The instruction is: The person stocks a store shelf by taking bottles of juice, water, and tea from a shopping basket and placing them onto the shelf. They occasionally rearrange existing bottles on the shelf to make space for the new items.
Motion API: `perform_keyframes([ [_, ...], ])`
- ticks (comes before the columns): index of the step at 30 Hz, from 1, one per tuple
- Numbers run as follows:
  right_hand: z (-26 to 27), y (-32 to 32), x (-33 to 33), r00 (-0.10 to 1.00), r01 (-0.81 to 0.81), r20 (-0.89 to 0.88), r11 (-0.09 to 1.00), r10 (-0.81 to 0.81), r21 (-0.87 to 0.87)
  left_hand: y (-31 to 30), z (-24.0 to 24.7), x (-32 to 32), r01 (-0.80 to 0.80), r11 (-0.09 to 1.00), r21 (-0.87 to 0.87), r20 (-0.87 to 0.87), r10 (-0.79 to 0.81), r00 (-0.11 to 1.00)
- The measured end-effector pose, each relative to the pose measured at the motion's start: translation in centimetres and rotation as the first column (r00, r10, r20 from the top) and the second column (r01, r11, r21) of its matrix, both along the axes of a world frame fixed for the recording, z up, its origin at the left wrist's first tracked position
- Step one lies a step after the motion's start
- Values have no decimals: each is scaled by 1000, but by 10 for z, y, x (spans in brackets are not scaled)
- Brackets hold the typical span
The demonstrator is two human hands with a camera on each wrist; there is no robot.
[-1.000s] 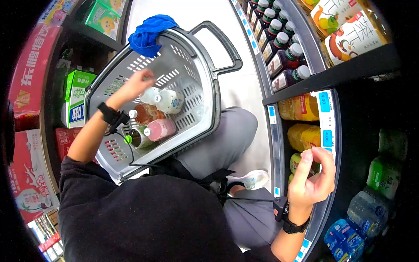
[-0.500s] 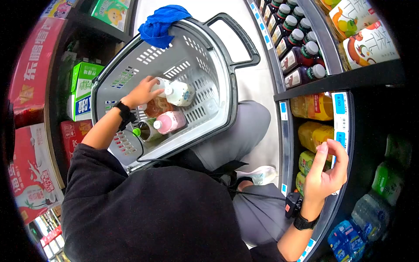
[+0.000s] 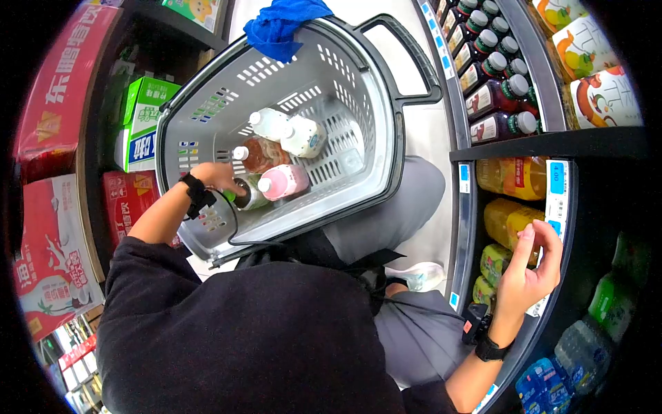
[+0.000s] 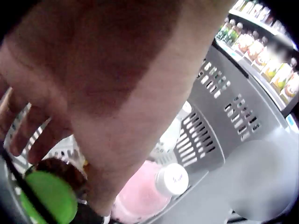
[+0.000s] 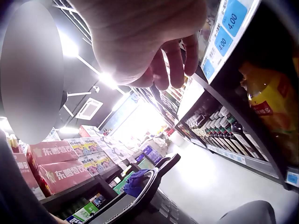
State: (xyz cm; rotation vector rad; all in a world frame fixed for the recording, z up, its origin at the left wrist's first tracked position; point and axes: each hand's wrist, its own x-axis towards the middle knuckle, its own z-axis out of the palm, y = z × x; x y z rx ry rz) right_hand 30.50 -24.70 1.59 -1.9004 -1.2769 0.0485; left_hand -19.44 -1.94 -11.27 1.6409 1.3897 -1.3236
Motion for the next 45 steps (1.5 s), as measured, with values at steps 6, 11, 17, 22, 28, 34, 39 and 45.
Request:
perform_keyframes([
  [6, -3, 2, 4, 1000, -4, -17, 1000, 4, -27, -24, -3, -3, -5, 1000, 28, -21, 5, 1000],
  [11, -5, 4, 7, 993, -62, -106, 997, 58, -36, -22, 5, -4, 14, 994, 109, 82, -24, 996],
  [17, -9, 11, 9, 995, -93, -23, 995, 92, -27, -23, 65, 1, 326, 896, 303, 235, -402, 885],
  [22, -17, 14, 19, 993, -114, -17, 992, 113, -51, -40, 154, 22, 349, 854, 385, 210, -449, 868],
  [28, -20, 21, 17, 992, -122, -38, 992, 120, -34, -53, 268, 61, 403, 738, 541, 248, -598, 762],
  [34, -3, 27, -17, 926, -283, -232, 954, 299, 97, -46, 353, 127, 509, 515, 689, 307, -845, 439],
  [39, 11, 25, -39, 649, -607, -461, 777, 605, 166, -51, 385, 202, 650, 249, 718, 236, -966, 109],
  [45, 26, 12, -51, 559, -698, -421, 679, 714, 226, -61, 402, 291, 718, 72, 693, 283, -942, -179],
])
